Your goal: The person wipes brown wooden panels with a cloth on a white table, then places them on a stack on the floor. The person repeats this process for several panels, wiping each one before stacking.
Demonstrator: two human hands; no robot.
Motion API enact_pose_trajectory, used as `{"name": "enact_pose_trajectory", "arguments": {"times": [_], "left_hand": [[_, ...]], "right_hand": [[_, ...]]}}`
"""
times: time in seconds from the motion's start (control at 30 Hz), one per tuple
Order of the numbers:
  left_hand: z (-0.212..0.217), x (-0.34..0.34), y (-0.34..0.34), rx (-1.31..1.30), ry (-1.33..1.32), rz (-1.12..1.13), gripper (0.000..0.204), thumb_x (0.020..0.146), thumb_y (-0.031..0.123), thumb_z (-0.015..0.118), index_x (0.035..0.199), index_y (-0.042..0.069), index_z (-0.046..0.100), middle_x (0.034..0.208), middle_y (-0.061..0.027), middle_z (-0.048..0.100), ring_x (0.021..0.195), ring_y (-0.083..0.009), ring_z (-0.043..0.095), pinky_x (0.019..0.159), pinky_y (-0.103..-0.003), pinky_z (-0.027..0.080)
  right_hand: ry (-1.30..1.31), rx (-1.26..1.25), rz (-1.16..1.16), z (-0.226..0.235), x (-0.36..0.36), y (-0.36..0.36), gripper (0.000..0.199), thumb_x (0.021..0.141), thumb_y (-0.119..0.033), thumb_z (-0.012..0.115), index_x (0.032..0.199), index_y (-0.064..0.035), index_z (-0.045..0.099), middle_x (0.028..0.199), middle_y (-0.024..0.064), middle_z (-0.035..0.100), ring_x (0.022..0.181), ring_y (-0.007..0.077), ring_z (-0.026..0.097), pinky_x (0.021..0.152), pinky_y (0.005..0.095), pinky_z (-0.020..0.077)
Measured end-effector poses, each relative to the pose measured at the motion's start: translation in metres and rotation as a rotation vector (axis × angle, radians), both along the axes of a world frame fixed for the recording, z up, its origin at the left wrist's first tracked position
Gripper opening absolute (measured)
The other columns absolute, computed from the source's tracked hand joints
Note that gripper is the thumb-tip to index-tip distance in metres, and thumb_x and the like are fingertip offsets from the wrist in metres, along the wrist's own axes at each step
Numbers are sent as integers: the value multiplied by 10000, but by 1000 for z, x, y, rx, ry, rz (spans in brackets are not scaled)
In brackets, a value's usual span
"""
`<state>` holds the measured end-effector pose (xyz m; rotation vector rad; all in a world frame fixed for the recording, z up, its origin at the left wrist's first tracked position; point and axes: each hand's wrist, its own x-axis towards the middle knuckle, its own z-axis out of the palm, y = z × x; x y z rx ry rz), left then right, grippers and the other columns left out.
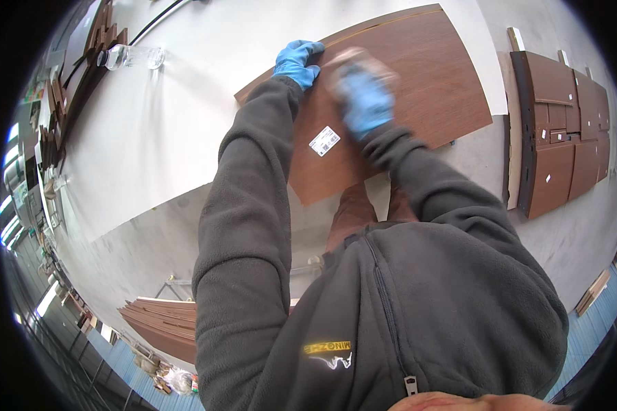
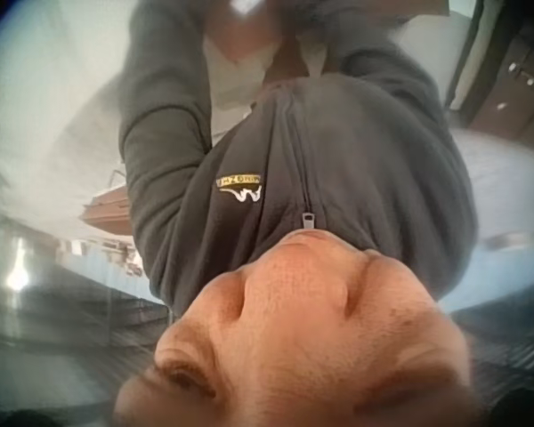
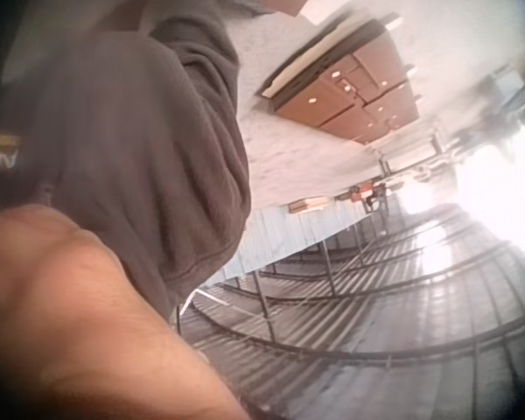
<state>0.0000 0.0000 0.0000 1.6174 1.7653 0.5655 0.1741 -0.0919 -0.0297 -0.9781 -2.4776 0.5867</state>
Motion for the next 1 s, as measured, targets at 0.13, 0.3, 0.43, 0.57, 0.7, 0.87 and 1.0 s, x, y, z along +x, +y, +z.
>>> {"name": "enact_pose_trajectory", "arguments": {"times": [0.13, 0.3, 0.43, 0.57, 0.7, 0.87, 1.0], "left_hand": [[-12, -7, 1, 17, -42, 22, 498, 823, -6, 778, 1298, 138, 737, 1343, -95, 655, 1265, -278, 636, 1154, -361, 502], [-18, -5, 1, 35, -123, 16, 475, 818, -17, 776, 1271, 121, 736, 1331, -94, 649, 1252, -267, 639, 1136, -345, 506], [-20, -2, -2, 64, -21, 10, 507, 811, -58, 769, 1289, 102, 724, 1339, -97, 627, 1239, -255, 635, 1128, -335, 514], [-24, -3, -2, 106, -53, 3, 507, 813, -42, 756, 1289, 126, 716, 1329, -99, 643, 1253, -279, 626, 1125, -352, 507], [-22, -1, -5, 156, 33, -32, 520, 804, -45, 734, 1294, 127, 702, 1313, -121, 651, 1244, -312, 626, 1109, -372, 506], [-18, 5, -5, 173, 30, -25, 553, 774, -94, 702, 1286, 115, 693, 1279, -131, 650, 1209, -316, 632, 1100, -380, 508], [-15, 9, -5, 159, 63, -20, 568, 772, -113, 681, 1292, 118, 689, 1273, -127, 645, 1209, -314, 628, 1104, -374, 504]], "right_hand": [[-44, -330, 457, 32, -24, -111, 327, 873, -152, 686, 1180, -39, 688, 1106, 135, 677, 1052, 253, 656, 1036, 400, 510], [1319, -2215, 274, 9, 46, -105, 249, 1056, -117, 576, 1205, 54, 677, 1190, 175, 721, 1124, 258, 686, 1009, 387, 542], [389, -846, 183, 37, 194, -5, 270, 952, 15, 640, 1215, 28, 705, 1205, 159, 737, 1040, 206, 711, 949, 365, 576], [37, 401, -224, 60, 265, 67, 365, 904, 88, 564, 1226, -19, 697, 1271, 180, 703, 1171, 308, 692, 1058, 419, 555], [176, 255, 72, 26, 160, 59, 459, 794, 73, 627, 1217, -92, 692, 1249, 134, 706, 1181, 314, 692, 1025, 458, 558], [317, -407, 130, 32, 177, 141, 386, 861, 61, 585, 1206, -87, 675, 1252, 138, 687, 1146, 335, 672, 1049, 429, 530], [96, 211, -384, 27, 219, 220, 320, 904, 13, 591, 1207, -53, 669, 1226, 157, 687, 1152, 364, 663, 1056, 458, 526]]}}
